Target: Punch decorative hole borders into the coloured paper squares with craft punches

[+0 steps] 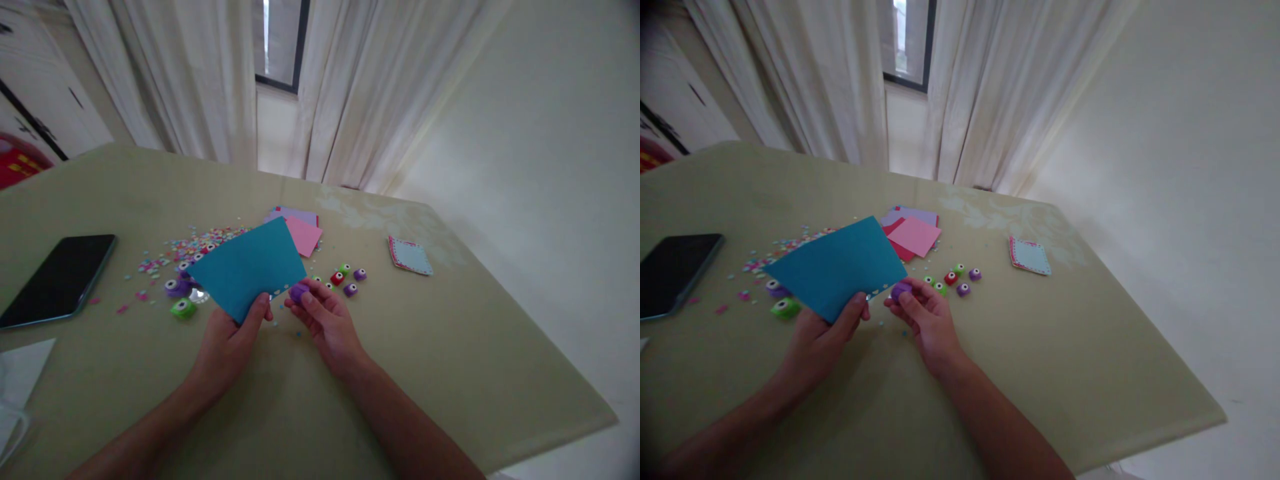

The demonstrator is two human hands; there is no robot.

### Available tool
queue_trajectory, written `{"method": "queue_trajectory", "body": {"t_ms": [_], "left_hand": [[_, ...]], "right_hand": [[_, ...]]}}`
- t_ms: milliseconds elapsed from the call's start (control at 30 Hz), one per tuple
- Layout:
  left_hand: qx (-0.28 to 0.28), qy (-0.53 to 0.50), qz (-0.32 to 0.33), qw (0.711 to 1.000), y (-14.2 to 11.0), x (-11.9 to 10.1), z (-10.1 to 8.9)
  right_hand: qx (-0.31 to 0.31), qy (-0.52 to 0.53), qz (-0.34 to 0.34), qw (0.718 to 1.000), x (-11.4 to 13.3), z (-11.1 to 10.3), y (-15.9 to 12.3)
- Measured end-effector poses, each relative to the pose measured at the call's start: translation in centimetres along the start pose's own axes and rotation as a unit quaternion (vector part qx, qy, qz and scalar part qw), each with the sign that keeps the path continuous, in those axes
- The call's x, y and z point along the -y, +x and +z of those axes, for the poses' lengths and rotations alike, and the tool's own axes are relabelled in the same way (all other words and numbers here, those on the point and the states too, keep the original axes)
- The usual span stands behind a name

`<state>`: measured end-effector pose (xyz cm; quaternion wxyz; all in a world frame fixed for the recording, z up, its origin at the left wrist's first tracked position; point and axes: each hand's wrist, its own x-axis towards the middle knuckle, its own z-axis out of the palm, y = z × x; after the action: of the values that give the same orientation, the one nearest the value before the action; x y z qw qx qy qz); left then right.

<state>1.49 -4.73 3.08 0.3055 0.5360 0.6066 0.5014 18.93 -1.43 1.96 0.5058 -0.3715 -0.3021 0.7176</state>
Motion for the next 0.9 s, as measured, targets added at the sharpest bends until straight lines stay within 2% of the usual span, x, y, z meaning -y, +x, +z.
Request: {"method": "queue_trajectory", "body": {"t_ms": [233, 367, 700, 900], "left_hand": [[-0.005, -0.007, -0.008, 1.000, -0.07, -0.42, -0.02], [-0.008, -0.008, -0.010, 1.000, -0.14, -0.28, 0.01], [-0.004, 0.000, 0.005, 1.000, -0.03, -0.16, 0.05], [0.018, -0.007, -0.015, 1.000, -0.07, -0.08, 0.25]], "right_hand": [[0.011, -0.067, -0.045, 0.997, 0.34, -0.02, -0.05], [0.028, -0.099, -0.046, 0.994, 0.32, -0.27, 0.12], [0.047, -0.082, -0.041, 0.995, 0.10, -0.36, -0.22], [0.045, -0.085, -0.047, 0.994, 0.11, -0.55, 0.04]]}}
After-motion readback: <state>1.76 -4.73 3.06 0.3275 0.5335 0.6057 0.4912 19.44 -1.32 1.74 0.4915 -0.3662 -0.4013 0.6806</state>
